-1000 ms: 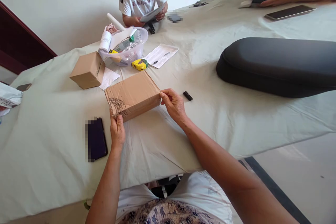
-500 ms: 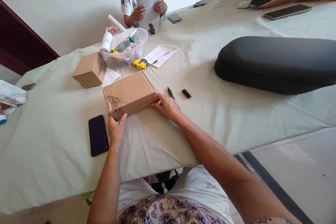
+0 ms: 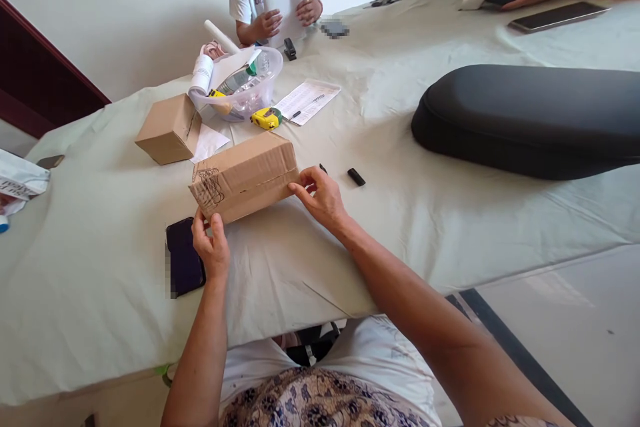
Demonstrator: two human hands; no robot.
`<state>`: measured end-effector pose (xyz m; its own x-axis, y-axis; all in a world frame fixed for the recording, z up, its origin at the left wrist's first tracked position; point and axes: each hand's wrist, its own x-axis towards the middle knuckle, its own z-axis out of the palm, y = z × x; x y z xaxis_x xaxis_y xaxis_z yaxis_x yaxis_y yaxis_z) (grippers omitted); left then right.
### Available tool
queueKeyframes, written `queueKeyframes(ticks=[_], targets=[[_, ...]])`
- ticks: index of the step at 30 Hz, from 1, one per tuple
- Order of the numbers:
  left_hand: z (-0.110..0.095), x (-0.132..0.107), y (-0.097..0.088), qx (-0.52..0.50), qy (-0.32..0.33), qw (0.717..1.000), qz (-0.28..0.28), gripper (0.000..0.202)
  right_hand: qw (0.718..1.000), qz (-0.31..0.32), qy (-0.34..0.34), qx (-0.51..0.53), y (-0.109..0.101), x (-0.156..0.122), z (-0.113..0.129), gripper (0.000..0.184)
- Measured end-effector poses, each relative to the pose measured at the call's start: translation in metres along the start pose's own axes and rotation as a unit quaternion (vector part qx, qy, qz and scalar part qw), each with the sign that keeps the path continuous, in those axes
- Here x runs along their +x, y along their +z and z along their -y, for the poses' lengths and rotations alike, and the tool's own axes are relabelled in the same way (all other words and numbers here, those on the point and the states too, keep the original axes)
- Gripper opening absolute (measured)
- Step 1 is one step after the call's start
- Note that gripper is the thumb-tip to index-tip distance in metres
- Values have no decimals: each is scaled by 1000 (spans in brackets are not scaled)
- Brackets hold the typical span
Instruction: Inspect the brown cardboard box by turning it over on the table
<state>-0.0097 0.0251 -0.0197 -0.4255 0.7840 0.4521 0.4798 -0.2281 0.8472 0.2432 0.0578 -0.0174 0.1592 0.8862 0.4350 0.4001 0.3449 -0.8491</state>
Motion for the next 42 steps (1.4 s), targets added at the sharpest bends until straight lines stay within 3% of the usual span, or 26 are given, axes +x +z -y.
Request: queueKeyframes(ticks=[3, 5, 8, 14, 17, 24, 28, 33, 42], targets=[[2, -5, 1, -31, 48, 998, 0, 67, 996, -64, -63, 3, 0, -5, 10, 30], [3, -8, 3, -60, 42, 997, 3, 76, 990, -100, -98, 1, 3, -9, 15, 30], [5, -9, 5, -57, 18, 998, -5, 79, 987, -127, -100, -8, 8, -14, 16, 34], [3, -10, 10, -31, 30, 999, -9, 78, 982, -142, -100, -74, 21, -21, 11, 62], [-1, -11, 13, -40, 61, 997, -12, 88, 979, -145, -110, -91, 26, -23, 15, 76], [-11, -13, 19, -46, 95, 994, -18, 101, 975, -150, -116, -114, 32, -28, 24, 87], [-15, -17, 22, -33, 84, 995, -36, 103, 974, -152, -111, -124, 35, -30, 24, 94], [-17, -22, 25, -34, 62, 996, -54, 101, 973, -160, -108, -124, 37, -32, 27, 96], [-23, -17, 22, -48, 87, 992, -73, 113, 973, -160, -133, -98, 41, -42, 36, 84]])
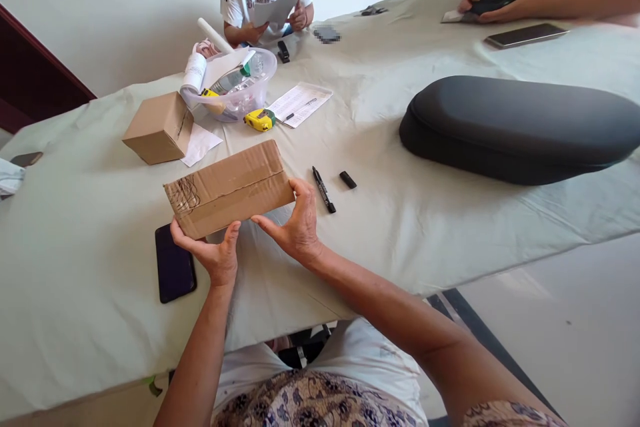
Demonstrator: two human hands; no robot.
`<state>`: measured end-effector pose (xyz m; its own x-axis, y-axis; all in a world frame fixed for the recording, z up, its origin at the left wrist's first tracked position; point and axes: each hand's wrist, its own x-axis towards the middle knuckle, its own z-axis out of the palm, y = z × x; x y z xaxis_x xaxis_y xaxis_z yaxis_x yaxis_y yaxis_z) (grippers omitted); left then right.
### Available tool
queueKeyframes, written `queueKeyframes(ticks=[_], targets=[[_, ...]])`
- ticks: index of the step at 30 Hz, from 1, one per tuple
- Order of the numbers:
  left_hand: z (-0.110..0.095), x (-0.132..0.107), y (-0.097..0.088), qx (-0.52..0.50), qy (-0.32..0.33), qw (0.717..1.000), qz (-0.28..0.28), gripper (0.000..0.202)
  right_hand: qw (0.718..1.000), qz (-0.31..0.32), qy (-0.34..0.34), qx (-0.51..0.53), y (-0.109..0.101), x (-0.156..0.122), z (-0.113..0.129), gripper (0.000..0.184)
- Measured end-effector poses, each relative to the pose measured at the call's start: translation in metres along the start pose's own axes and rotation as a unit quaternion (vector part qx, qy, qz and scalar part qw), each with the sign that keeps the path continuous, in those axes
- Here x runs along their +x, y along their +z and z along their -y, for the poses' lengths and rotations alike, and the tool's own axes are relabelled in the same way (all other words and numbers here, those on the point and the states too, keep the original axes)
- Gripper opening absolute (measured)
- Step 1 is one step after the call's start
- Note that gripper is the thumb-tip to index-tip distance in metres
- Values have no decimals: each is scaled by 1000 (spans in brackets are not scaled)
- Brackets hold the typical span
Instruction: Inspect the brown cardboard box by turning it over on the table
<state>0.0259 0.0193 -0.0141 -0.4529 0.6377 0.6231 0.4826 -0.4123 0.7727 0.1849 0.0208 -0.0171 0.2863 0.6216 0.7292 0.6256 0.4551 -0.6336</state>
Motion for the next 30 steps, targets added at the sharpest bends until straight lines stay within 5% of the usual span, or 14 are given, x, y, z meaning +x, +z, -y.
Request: queueKeyframes(ticks=[6, 14, 23, 30], targets=[[-1, 0, -1, 19, 5, 1000, 5, 111, 1000, 18, 17, 4, 0, 0, -9, 78], [5, 9, -14, -8, -13, 999, 39, 95, 997, 47, -7, 58, -12, 17, -15, 40], [0, 11, -20, 10, 32, 999, -36, 64, 993, 7, 7, 120, -21, 22, -12, 31], [8, 10, -23, 37, -14, 999, -8, 47, 993, 24, 69, 88, -22, 25, -16, 41]])
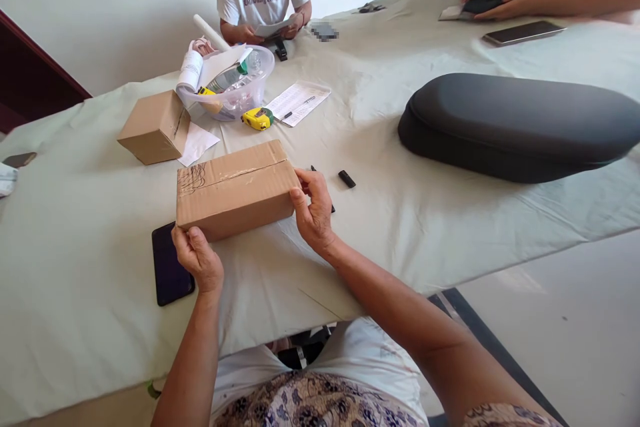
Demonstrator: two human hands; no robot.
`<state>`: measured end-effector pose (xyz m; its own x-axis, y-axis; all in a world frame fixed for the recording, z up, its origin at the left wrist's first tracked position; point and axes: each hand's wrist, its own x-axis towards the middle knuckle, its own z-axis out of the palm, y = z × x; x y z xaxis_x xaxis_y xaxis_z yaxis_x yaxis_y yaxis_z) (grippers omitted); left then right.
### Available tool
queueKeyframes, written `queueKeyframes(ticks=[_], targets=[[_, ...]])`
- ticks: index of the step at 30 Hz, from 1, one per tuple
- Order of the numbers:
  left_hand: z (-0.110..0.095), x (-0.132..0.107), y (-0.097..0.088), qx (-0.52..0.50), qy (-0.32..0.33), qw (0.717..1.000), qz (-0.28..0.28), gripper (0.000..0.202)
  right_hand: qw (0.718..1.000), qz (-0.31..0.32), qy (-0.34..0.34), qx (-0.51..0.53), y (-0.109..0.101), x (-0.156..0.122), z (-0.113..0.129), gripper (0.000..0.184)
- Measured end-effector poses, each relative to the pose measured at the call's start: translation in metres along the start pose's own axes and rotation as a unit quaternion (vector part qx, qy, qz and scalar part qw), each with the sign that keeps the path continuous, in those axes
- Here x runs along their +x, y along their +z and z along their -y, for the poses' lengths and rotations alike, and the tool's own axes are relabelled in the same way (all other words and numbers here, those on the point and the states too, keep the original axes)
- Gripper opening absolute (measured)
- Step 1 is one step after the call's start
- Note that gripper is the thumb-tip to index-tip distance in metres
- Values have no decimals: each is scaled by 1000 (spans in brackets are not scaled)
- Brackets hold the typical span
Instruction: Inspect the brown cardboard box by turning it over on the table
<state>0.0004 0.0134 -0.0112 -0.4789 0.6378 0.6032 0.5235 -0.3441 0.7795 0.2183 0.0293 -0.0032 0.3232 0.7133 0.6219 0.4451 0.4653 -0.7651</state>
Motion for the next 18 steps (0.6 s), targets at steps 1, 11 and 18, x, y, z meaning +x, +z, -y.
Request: queueKeyframes(ticks=[1, 11, 18], targets=[[1, 0, 0, 4, -3, 1000, 2, 48, 1000, 1, 2, 3, 0, 0, 0, 41], [14, -2, 6, 15, -34, 996, 78, 54, 996, 42, 75, 18, 10, 3, -22, 46], [18, -3, 9, 74, -33, 993, 83, 65, 981, 144, 121, -47, 11, 6, -47, 31]])
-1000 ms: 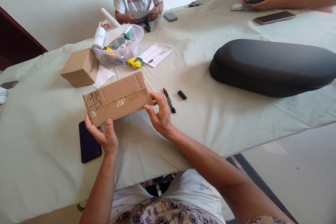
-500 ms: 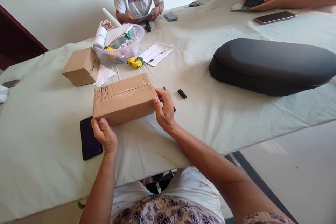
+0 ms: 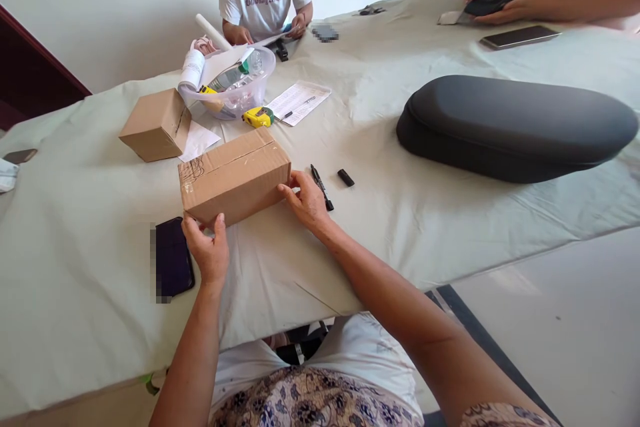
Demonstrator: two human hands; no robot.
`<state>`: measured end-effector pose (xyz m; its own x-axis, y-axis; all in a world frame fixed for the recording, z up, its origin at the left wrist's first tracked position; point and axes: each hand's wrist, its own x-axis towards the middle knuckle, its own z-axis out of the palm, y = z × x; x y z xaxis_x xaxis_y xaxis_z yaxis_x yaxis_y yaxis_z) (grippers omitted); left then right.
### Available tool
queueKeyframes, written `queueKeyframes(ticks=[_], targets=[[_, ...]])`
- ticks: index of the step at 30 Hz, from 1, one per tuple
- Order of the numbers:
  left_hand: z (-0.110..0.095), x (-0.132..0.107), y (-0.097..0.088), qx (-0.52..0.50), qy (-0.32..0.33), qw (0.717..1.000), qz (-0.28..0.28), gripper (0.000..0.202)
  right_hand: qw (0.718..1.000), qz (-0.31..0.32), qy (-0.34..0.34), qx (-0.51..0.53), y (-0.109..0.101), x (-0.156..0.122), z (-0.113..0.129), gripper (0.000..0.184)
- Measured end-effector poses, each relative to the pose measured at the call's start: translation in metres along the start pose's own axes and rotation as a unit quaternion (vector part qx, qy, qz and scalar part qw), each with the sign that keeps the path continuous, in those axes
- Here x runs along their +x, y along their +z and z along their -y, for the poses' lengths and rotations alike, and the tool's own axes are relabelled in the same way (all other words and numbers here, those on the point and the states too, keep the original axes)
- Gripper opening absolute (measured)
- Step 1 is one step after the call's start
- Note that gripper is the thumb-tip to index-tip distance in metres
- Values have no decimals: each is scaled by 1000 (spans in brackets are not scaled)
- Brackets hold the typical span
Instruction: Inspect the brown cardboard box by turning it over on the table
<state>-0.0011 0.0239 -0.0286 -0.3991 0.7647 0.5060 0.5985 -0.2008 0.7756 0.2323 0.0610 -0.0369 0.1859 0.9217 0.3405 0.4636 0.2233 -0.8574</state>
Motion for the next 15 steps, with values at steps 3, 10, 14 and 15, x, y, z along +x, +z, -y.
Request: queueKeyframes(ticks=[3, 10, 14, 15], targets=[[4, 2, 0, 4, -34, 999, 26, 60, 997, 55, 9, -54, -1, 1, -5, 26], [8, 6, -4, 72, -43, 994, 64, 50, 989, 96, 5, -115, -3, 0, -5, 27], [7, 5, -3, 22, -61, 997, 42, 53, 993, 74, -4, -88, -1, -1, -5, 30], [6, 5, -3, 7, -64, 997, 31, 56, 995, 62, -8, -77, -1, -1, -4, 32]])
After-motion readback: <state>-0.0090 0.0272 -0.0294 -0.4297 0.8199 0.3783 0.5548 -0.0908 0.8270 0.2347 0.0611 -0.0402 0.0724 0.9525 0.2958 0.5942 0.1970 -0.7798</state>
